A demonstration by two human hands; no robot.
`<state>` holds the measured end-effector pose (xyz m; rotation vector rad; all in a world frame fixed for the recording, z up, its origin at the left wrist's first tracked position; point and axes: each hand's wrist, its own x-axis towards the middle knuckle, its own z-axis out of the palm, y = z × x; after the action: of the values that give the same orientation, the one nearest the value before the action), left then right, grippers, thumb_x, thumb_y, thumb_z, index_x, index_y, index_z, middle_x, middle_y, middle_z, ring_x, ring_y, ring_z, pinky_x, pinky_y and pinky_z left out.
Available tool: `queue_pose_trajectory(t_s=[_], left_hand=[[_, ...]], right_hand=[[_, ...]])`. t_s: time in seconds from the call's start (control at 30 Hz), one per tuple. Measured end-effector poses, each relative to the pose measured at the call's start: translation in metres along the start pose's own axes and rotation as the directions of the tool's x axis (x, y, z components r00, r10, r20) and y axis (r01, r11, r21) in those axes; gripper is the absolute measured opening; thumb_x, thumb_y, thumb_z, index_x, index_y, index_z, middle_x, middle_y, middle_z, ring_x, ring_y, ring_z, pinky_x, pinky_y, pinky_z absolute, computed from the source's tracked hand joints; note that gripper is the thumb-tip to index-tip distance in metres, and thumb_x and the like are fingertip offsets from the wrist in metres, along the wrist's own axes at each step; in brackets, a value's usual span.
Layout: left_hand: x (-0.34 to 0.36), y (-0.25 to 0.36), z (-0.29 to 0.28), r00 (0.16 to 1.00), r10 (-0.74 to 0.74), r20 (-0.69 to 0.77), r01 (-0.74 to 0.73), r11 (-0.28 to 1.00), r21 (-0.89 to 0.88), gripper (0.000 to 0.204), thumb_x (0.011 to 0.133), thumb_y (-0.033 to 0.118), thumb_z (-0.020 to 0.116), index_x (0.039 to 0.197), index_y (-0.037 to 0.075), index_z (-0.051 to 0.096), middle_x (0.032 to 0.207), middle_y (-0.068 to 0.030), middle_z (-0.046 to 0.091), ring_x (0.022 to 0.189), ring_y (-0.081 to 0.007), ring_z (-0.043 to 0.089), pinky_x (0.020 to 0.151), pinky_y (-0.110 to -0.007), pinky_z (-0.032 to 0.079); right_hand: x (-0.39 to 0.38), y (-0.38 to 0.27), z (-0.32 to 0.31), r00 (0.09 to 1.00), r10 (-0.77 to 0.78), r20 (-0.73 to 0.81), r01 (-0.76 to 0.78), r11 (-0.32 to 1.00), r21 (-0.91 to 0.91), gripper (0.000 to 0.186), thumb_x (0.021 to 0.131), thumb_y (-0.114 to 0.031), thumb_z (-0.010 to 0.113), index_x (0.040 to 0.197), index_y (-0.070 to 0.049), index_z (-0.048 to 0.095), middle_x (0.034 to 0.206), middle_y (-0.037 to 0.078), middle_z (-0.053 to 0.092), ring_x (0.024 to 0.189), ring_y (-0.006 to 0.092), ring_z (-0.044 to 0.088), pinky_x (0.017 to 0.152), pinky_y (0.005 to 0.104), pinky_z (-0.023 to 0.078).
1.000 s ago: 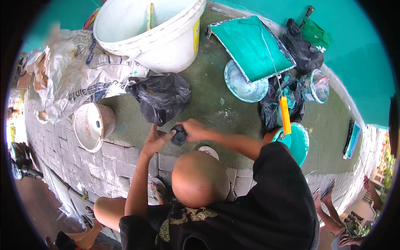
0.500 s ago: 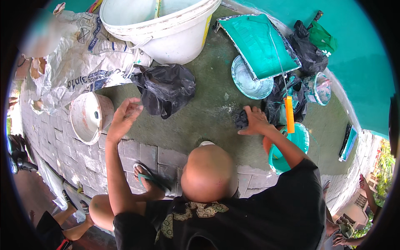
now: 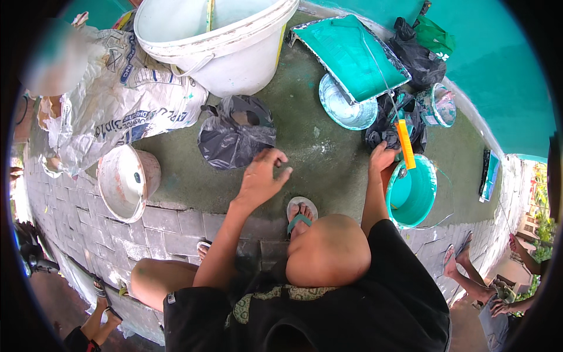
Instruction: The person stirs white liquid in a bucket using a plastic cup and then mixes green paint in a separate bucket using their hand.
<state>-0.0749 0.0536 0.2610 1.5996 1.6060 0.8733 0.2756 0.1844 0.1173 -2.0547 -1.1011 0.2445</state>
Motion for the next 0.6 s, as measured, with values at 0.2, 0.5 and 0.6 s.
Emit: queue_pose_trajectory(t_s=[0.2, 0.5, 0.6], left_hand=[[-0.017, 0.007, -0.069, 0.981, -0.175, -0.089, 0.167, 0.982, -0.084, 0.018, 0.079, -0.003, 0.063, 0.093, 0.005, 0.055, 0.081, -0.0078, 0.061, 0.076, -0.0208, 0.062, 0.073, -0.033, 0.050], [-0.080, 0.009, -0.160, 0.973, -0.150, 0.175, 0.097, 0.955, 0.279, 0.041, 0.087, 0.025, 0.069, 0.121, 0.007, 0.054, 0.125, -0.0133, 0.056, 0.117, -0.0355, 0.055, 0.099, -0.044, 0.045], [-0.096, 0.007, -0.199, 0.945, -0.263, 0.192, 0.190, 0.925, 0.329, 0.044, 0.089, 0.030, 0.067, 0.124, 0.006, 0.054, 0.127, -0.0145, 0.056, 0.119, -0.0359, 0.054, 0.101, -0.044, 0.044]], right_hand=[[0.034, 0.014, 0.010, 0.962, 0.232, 0.146, -0.222, 0.972, -0.080, 0.091, 0.082, -0.042, 0.062, 0.128, 0.026, 0.024, 0.125, 0.043, 0.049, 0.117, 0.0520, 0.052, 0.101, 0.0460, 0.042], [0.095, 0.029, 0.005, 0.729, 0.315, 0.608, -0.617, 0.686, 0.385, 0.042, 0.094, -0.032, 0.056, 0.128, -0.008, 0.059, 0.120, 0.006, 0.063, 0.109, 0.0236, 0.061, 0.087, 0.0420, 0.052], [0.094, 0.035, 0.004, 0.684, 0.197, 0.703, -0.692, 0.481, 0.538, 0.037, 0.096, -0.036, 0.051, 0.113, -0.005, 0.064, 0.094, 0.008, 0.069, 0.085, 0.0273, 0.067, 0.074, 0.0447, 0.055]])
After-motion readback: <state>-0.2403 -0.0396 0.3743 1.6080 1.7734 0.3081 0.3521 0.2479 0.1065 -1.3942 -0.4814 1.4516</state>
